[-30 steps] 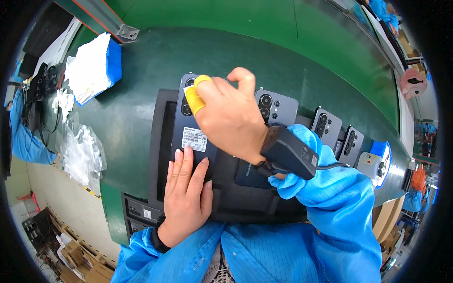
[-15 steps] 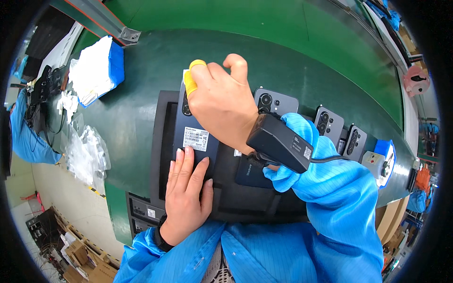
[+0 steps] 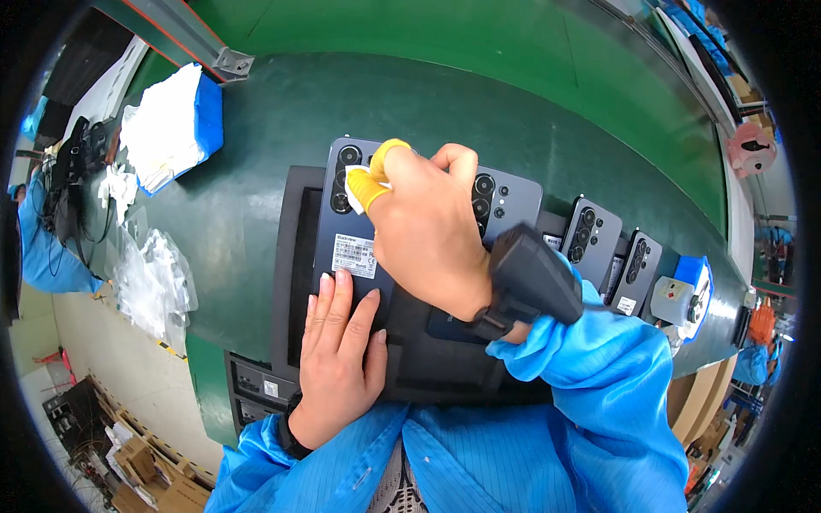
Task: Cleaning the camera lenses and back panels of smartphones on an assembly line.
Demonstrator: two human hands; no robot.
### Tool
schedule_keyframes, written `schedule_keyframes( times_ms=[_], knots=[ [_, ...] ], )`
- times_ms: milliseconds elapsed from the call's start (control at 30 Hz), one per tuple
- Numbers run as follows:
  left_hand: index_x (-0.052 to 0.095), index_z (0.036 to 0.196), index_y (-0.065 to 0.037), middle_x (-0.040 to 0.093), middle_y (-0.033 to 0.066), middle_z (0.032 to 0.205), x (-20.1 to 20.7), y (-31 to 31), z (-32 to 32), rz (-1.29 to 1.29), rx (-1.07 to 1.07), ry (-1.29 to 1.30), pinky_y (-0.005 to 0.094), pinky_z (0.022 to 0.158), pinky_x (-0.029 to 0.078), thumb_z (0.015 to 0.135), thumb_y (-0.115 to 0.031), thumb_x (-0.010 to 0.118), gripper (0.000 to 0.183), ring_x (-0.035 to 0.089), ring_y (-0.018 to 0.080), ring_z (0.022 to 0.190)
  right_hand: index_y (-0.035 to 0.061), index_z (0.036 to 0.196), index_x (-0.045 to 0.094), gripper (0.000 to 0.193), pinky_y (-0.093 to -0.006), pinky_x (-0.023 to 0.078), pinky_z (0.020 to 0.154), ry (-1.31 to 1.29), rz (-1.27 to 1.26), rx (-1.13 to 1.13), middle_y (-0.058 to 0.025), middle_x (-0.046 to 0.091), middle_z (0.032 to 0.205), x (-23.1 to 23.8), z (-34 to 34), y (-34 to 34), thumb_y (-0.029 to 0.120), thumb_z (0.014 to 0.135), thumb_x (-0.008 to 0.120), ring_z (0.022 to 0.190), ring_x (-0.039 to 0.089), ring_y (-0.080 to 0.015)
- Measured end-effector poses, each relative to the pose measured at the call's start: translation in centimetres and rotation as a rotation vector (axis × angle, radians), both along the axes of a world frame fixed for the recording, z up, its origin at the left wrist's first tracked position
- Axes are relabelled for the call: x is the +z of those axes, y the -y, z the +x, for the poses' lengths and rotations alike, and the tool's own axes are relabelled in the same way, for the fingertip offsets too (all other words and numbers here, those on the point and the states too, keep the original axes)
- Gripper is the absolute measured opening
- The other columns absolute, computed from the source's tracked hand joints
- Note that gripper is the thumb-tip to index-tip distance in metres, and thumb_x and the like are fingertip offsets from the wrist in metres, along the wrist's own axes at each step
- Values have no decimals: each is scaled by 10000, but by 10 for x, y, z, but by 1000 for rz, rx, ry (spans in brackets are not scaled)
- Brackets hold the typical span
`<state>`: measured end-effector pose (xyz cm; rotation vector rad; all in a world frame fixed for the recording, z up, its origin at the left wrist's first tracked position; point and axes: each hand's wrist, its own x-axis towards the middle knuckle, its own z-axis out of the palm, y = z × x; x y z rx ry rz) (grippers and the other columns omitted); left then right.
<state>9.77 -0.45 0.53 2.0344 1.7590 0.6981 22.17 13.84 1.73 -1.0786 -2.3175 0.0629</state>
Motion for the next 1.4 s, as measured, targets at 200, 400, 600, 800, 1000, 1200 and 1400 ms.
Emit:
schedule_keyframes(
  times_ms=[200, 400, 600, 800, 1000, 1200, 1400],
  knots=[
    [605, 1258, -24, 466, 281, 1407, 1, 1, -1, -9, 4, 1, 515, 1102, 328, 826, -81, 650, 438, 425, 440, 1334, 113, 915, 765, 258, -424, 307, 856, -23, -28, 72, -29, 584, 914, -1, 2, -14, 6, 693, 688, 783, 591, -186],
    [610, 1252, -24, 471, 278, 1403, 0, 2, -1, -9, 13, -4, 518, 1101, 327, 824, -79, 653, 434, 428, 438, 1332, 90, 830, 735, 53, -432, 315, 865, 25, 102, 85, -6, 581, 888, -3, 10, -24, 123, 800, 707, 747, 599, -159],
    [610, 1252, -21, 471, 280, 1403, 1, 1, -1, -6, 13, 9, 516, 1101, 328, 823, -74, 652, 434, 429, 438, 1331, 57, 764, 685, 142, -433, 324, 861, 25, 177, 91, -1, 582, 886, -2, 9, -26, 180, 825, 719, 741, 607, -156],
    [604, 1259, -18, 465, 282, 1408, 2, 1, -1, -6, 4, 13, 518, 1101, 326, 820, -74, 653, 446, 424, 440, 1335, 69, 805, 722, 65, -432, 325, 859, 14, 187, 60, -1, 579, 880, -4, 15, -34, 133, 796, 727, 749, 606, -161],
    [598, 1266, -18, 457, 282, 1417, 0, 1, -1, -12, 4, 6, 519, 1100, 327, 816, -72, 649, 456, 423, 445, 1334, 66, 784, 733, 34, -439, 321, 869, -4, 202, 63, -6, 556, 845, -5, 8, -36, 78, 766, 706, 731, 597, -167],
    [597, 1267, -18, 456, 282, 1419, 0, 1, -1, -7, 1, 3, 521, 1100, 325, 812, -73, 650, 461, 420, 446, 1337, 69, 806, 747, 74, -438, 313, 876, -36, 179, 83, -17, 550, 837, -5, -3, -40, 62, 778, 679, 719, 591, -172],
    [597, 1268, -19, 453, 277, 1421, -1, 1, 0, -1, 2, -23, 524, 1087, 344, 842, -100, 634, 435, 431, 438, 1332, 93, 849, 759, 148, -419, 310, 861, -62, 98, 129, -25, 577, 857, -4, 0, -47, 29, 765, 655, 736, 586, -186]
  ],
)
